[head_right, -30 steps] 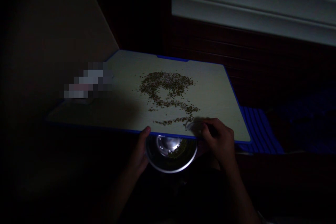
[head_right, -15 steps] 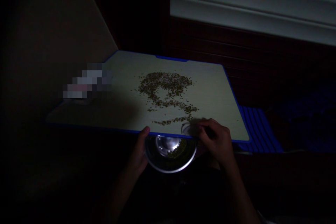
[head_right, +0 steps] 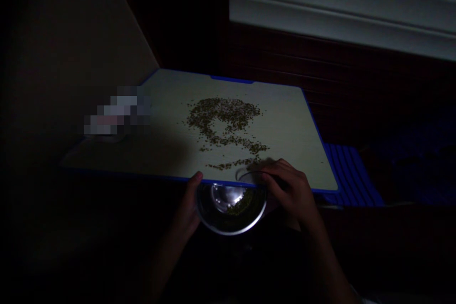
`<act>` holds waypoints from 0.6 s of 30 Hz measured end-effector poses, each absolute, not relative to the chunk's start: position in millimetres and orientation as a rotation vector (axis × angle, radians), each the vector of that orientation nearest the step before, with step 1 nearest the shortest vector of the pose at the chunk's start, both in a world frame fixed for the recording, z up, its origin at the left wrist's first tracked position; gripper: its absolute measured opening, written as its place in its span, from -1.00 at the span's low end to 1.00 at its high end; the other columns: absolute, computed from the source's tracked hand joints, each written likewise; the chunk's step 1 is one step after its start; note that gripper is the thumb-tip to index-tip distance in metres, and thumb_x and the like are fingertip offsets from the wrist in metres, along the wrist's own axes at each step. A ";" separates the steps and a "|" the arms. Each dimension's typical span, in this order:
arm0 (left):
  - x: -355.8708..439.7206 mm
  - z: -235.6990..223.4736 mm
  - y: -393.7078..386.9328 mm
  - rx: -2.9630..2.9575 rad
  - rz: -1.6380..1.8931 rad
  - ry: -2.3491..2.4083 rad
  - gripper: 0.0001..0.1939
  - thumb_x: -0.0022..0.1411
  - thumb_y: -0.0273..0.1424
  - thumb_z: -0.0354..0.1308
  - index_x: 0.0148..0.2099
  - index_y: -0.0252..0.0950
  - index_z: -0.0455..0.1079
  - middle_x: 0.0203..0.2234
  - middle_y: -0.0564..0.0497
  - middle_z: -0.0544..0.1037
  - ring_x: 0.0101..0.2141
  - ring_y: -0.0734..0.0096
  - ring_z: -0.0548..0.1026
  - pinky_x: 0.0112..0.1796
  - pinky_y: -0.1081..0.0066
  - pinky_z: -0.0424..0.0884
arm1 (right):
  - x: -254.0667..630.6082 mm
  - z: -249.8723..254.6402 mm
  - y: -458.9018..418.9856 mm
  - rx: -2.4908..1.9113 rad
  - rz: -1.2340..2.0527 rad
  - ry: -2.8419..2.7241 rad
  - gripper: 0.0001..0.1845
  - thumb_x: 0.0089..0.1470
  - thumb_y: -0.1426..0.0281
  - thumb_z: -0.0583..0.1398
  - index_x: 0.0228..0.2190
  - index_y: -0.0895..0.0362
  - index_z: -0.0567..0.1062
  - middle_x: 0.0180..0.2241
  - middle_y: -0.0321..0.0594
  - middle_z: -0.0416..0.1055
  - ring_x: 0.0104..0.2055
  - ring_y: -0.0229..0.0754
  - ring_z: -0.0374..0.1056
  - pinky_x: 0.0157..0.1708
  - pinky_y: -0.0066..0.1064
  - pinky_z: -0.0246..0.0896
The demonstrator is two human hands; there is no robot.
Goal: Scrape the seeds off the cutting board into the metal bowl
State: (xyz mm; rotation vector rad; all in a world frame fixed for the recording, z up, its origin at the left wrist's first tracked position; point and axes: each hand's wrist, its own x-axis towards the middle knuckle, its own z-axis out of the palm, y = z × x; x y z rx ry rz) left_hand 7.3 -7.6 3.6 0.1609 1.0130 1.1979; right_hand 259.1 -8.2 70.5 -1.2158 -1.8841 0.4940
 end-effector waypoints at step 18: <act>7.2 4.3 -9.2 0.213 1.239 0.987 -0.45 0.28 -0.15 0.35 0.26 -0.20 0.47 0.13 -0.16 0.64 0.30 0.03 0.42 0.31 0.13 0.32 | 252.0 73.5 6.8 -1.252 0.455 -1.935 -0.79 0.36 0.32 0.21 -0.06 -0.04 0.64 -0.11 -0.22 0.66 -0.07 -0.10 0.55 -0.07 -0.17 0.44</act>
